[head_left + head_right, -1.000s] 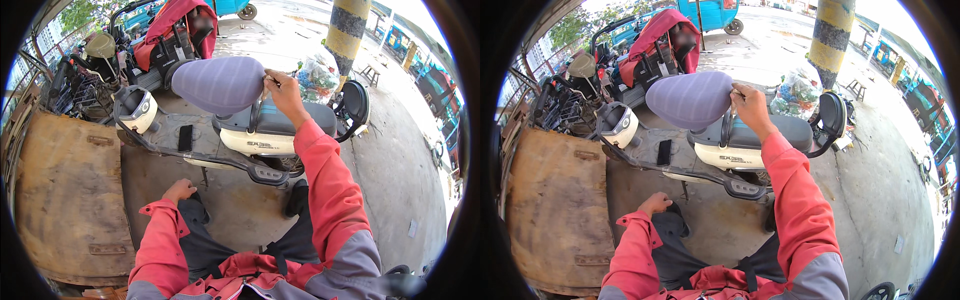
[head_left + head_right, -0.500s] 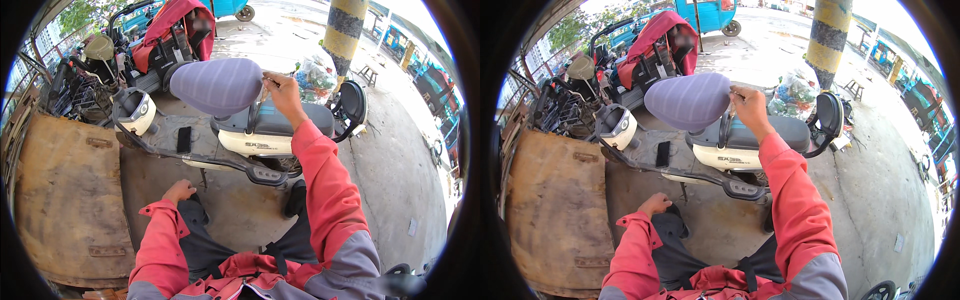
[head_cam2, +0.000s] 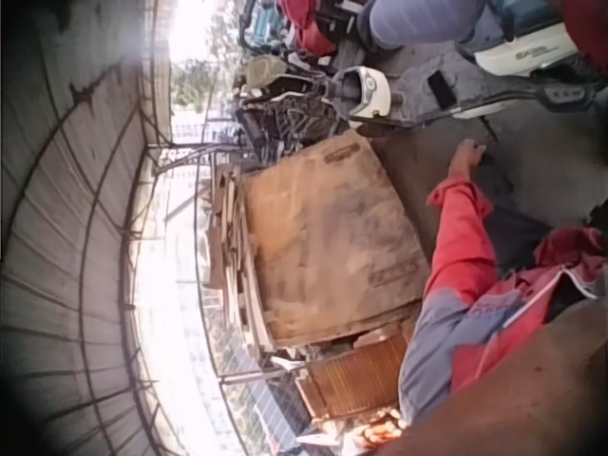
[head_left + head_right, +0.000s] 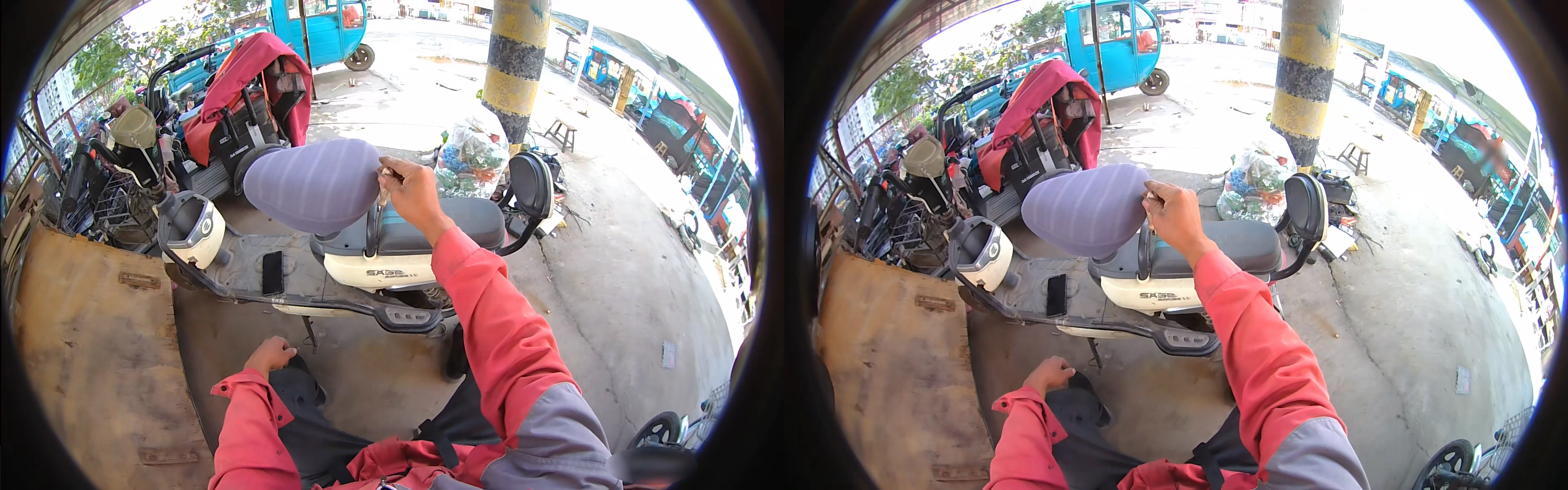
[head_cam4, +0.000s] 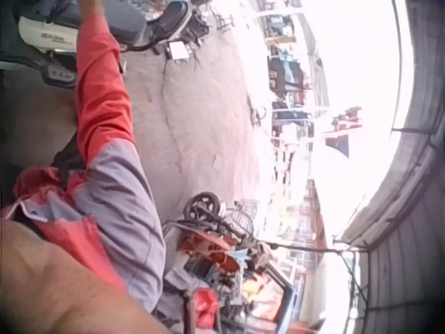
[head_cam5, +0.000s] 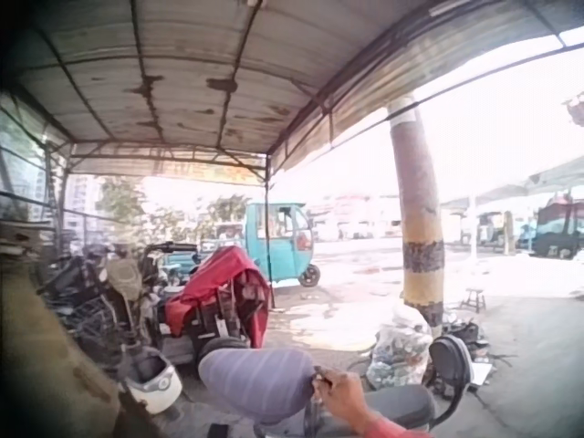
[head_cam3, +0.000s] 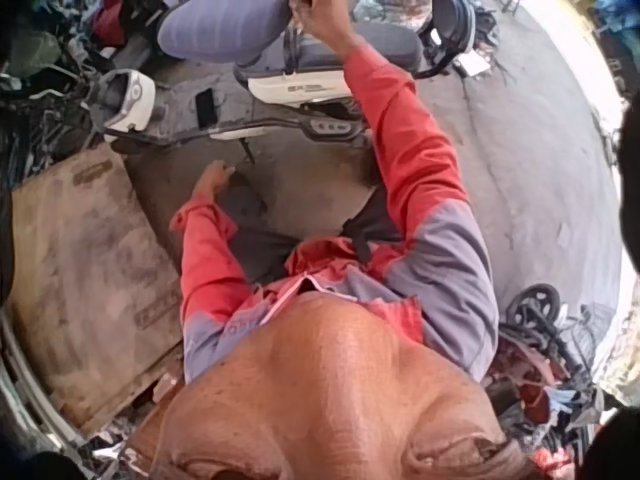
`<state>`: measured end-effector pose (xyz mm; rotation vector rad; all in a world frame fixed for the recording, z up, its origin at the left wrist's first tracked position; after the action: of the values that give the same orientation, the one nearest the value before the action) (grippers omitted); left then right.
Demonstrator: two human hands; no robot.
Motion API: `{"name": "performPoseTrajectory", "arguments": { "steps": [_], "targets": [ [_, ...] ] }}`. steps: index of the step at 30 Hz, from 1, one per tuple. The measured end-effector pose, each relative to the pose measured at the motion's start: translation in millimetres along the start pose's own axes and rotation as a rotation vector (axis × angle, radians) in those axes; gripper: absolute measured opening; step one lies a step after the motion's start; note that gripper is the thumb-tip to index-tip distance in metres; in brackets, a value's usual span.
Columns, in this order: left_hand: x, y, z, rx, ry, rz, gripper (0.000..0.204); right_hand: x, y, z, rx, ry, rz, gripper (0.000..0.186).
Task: The person removes a purple seat cover from a scooter, then uses a screwdriver to unscrew and lift the seat. They reach into the under-seat compartment and manipulate a small white electrical connector.
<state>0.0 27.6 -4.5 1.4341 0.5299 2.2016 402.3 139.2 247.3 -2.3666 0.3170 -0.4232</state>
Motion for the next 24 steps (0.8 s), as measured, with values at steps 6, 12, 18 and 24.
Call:
{"name": "performPoseTrajectory", "arguments": {
  "steps": [6,12,18,24],
  "targets": [
    [0,5,4,0.011,0.038,0.013,0.035,-6,2,3,0.006,0.21,0.04,0.029],
    [2,5,7,0.027,0.033,-0.002,0.033,-4,0,-4,0.06,0.311,0.076,0.023],
    [-1,-4,3,-0.022,0.014,-0.003,0.034,6,1,4,0.063,-0.01,-0.04,0.02],
    [1,8,10,-0.01,0.021,0.002,0.034,-2,6,-1,0.054,0.078,-0.002,0.022]
  ]
}}
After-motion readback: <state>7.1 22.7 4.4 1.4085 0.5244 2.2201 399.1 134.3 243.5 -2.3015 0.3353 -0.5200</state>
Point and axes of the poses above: each hand's wrist, its own y-axis away from the middle knuckle, its own x-axis out of the back of the hand, z = x × y, the point moved 2 cm from there along -y, towards the middle knuckle, and after that the axes turned 3 degrees about -y, right-handed, at the moved point
